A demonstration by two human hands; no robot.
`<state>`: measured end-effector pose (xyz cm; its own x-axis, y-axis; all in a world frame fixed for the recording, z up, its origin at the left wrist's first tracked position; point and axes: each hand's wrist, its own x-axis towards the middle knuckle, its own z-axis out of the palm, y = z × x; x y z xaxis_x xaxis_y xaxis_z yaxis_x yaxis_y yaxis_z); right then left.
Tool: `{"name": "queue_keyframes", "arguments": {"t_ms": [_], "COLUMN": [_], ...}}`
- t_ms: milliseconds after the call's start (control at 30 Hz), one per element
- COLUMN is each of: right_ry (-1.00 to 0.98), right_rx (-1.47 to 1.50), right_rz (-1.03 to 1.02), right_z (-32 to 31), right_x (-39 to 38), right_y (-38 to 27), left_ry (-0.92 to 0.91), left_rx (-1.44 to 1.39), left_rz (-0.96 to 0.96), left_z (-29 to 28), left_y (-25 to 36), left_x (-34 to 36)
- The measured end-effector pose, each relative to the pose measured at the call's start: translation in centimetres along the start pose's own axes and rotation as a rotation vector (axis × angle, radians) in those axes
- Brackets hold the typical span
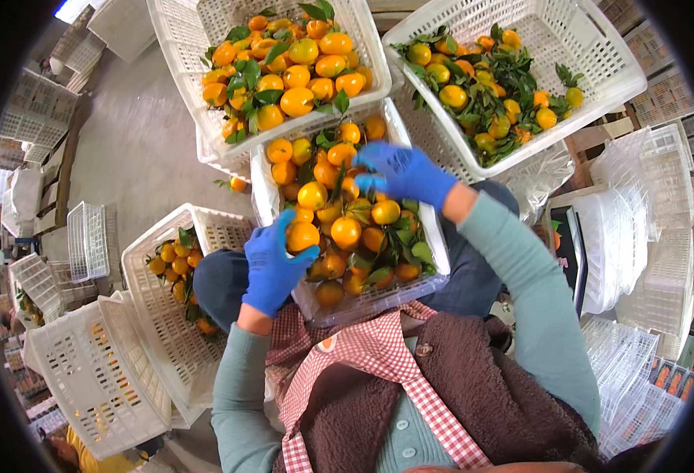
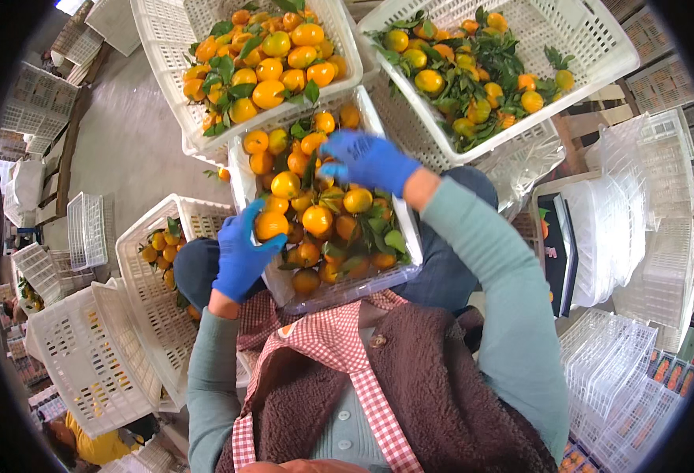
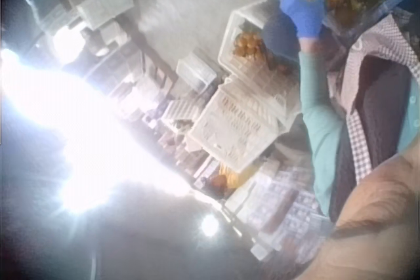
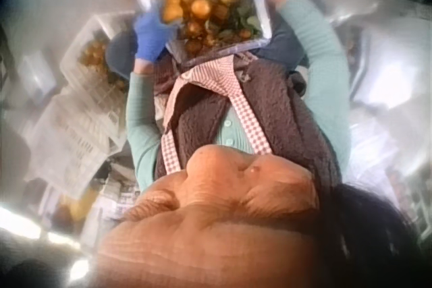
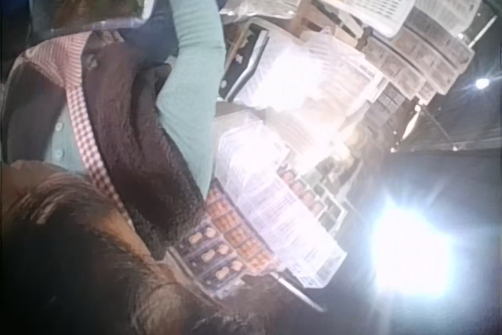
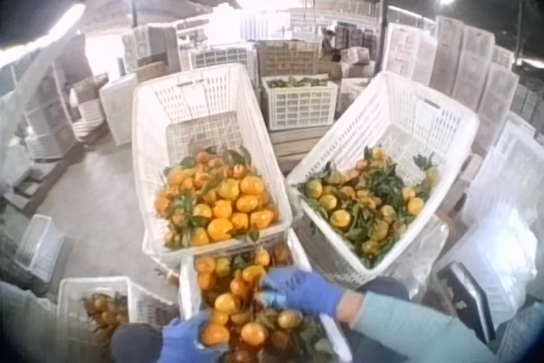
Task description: The person prepares a white plastic crate by placing a foam insert and lining it with a plastic bag. Then the person transfers oranges with leaves from a larger basket into the lined crate, arranging them by hand.
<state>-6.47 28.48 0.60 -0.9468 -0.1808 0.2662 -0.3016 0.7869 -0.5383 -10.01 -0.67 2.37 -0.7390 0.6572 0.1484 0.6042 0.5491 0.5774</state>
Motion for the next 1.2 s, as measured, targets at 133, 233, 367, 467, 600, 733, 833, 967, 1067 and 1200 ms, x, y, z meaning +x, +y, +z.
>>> {"name": "queue_keyframes", "arguments": {"t_ms": [133, 233, 367, 467, 600, 733, 833, 967, 1067, 1200], "right_ry": [-0.553, -0.407, -0.314, -0.101, -0.504, -0.46, -0.529, -0.556, -0.567, -0.525], "right_rx": [-0.664, -0.446, -0.714, -0.161, 0.012, -0.211, -0.072, 0.012, 0.021, 0.055], "right_rz": [0.446, 0.67, 0.305, 0.275, 0.148, -0.036, -0.099, -0.021, 0.017, 0.108], "right_z": [3.4, 3.9, 0.8, -0.7, 3.2, 7.1, 7.9, 8.3, 8.6, 8.4], "right_x": [3.3, 3.6, 1.5, -2.1, -7.1, -8.9, -9.3, -9.2, -9.3, -9.2], "right_y": [3.5, 4.1, 1.2, -3.3, -9.7, -10.6, -9.6, -8.9, -9.3, -9.8], "left_ry": [-0.161, -0.139, -0.246, -0.505, -0.594, -0.624, -0.568, -0.587, -0.542, -0.461], "left_rx": [-0.873, -0.959, 0.103, 0.417, 0.567, 0.568, 0.534, 0.524, 0.536, 0.579], "left_rz": [-0.555, -0.494, 0.201, 0.276, 0.233, 0.264, 0.266, 0.25, 0.274, 0.316], "left_z": [-3.2, -3.3, -1.5, 1.2, 3.1, 3.1, 2.9, 3.2, 3.4, 4.3], "left_y": [0.5, 1.1, 1.8, 2.5, 1.9, 1.4, 1.7, 2.0, 1.8, 1.5], "left_x": [-2.5, -3.8, -5.2, -6.4, -7.0, -7.0, -6.9, -7.0, -7.6, -8.7]}}
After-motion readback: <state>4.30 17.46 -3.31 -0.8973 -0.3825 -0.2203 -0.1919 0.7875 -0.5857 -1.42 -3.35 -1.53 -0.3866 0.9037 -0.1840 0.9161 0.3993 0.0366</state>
